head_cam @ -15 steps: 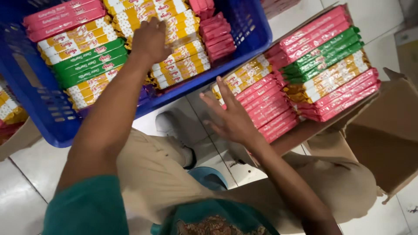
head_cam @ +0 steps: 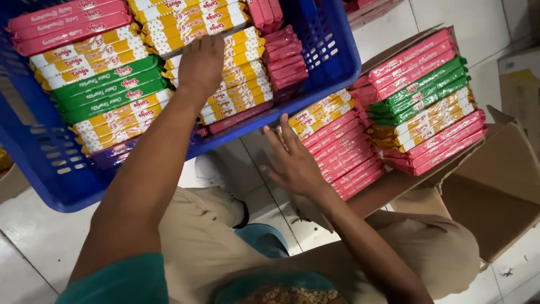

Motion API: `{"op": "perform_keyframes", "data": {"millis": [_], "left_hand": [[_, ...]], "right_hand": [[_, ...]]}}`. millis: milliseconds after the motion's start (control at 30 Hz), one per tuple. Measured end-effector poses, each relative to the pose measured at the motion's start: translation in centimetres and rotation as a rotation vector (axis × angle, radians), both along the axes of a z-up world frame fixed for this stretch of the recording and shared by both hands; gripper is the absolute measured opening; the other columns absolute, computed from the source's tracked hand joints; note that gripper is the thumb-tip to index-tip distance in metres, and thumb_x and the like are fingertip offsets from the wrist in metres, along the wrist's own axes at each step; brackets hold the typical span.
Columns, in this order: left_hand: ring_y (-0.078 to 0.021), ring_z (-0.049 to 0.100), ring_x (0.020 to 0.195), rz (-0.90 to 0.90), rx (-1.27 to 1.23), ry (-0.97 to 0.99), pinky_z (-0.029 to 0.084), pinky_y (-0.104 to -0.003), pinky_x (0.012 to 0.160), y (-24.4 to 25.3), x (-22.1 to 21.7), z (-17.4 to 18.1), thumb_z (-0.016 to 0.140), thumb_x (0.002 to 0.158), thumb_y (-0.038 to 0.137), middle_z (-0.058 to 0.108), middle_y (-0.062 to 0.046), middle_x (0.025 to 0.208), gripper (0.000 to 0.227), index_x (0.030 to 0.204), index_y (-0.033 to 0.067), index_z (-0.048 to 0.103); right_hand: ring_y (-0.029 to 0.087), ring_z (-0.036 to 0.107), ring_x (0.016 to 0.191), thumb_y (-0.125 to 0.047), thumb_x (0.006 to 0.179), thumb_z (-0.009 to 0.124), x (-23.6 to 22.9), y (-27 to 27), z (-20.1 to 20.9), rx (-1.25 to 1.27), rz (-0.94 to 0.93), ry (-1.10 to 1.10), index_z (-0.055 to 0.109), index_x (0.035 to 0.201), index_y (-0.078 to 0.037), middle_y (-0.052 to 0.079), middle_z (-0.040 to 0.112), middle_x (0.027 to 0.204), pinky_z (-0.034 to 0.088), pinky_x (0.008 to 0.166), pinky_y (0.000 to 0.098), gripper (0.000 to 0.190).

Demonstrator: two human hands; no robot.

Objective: The person transfers stacks of packaged snack bars from a blue plastic crate into a cardboard box. They handle the items by hand, moving them in batches and arranging them neatly inside the box.

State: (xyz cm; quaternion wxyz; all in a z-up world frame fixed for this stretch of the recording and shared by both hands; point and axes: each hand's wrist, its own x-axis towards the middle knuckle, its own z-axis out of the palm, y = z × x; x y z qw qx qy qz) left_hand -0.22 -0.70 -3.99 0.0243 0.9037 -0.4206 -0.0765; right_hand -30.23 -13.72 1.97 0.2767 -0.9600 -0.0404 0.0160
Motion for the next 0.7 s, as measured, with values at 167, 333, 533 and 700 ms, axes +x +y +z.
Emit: {"op": "perform_keyframes", "data": {"millis": [167,333,533,700], "left_hand": [[-0.0379,0.063,0.096,-0.023,-0.038,-0.014,0.058,-0.05,0.073,0.1,0.5,1.6,0.086,0.074,0.01,0.064,-0.02,0.112,0.067,0.132,-0.0015,0.056],[-0.0358,0.055,0.104,-0.022,-0.146,0.111,0.055,-0.051,0.076,-0.3,0.3,6.0,0.089,0.072,0.032,0.06,-0.019,0.116,0.072,0.129,-0.0007,0.06],[-0.0366,0.061,0.105,0.026,-0.562,0.173,0.047,-0.041,0.088,0.5,-1.7,13.3,0.088,0.059,0.039,0.061,-0.015,0.114,0.088,0.134,-0.0012,0.066],[-0.0211,0.062,0.103,0.181,-0.95,0.505,0.052,-0.034,0.08,-0.2,-8.3,20.9,0.094,0.073,0.021,0.067,-0.007,0.123,0.067,0.13,0.0096,0.061]], "right_hand": [[0.046,0.028,0.159,-0.03,0.089,0.084,-0.1,-0.3,0.3,0.009,0.014,-0.012,0.026,0.165,-0.018,0.025,0.0,0.173,0.046,0.116,0.0522,0.096],[0.042,0.018,0.162,-0.023,0.094,0.081,-0.2,-1.2,1.7,0.154,0.063,-0.043,0.037,0.161,-0.019,0.024,-0.003,0.173,0.041,0.121,0.0485,0.08],[0.036,0.034,0.156,-0.03,0.1,0.07,0.5,-2.7,5.8,0.406,-0.06,-0.062,0.045,0.154,-0.021,0.02,0.026,0.169,0.037,0.121,0.0508,0.06],[0.033,0.054,0.143,-0.029,0.096,0.072,0.7,-5.0,9.7,0.975,-0.369,-0.081,0.022,0.16,-0.024,0.02,0.047,0.155,0.058,0.103,0.046,0.081]]}}
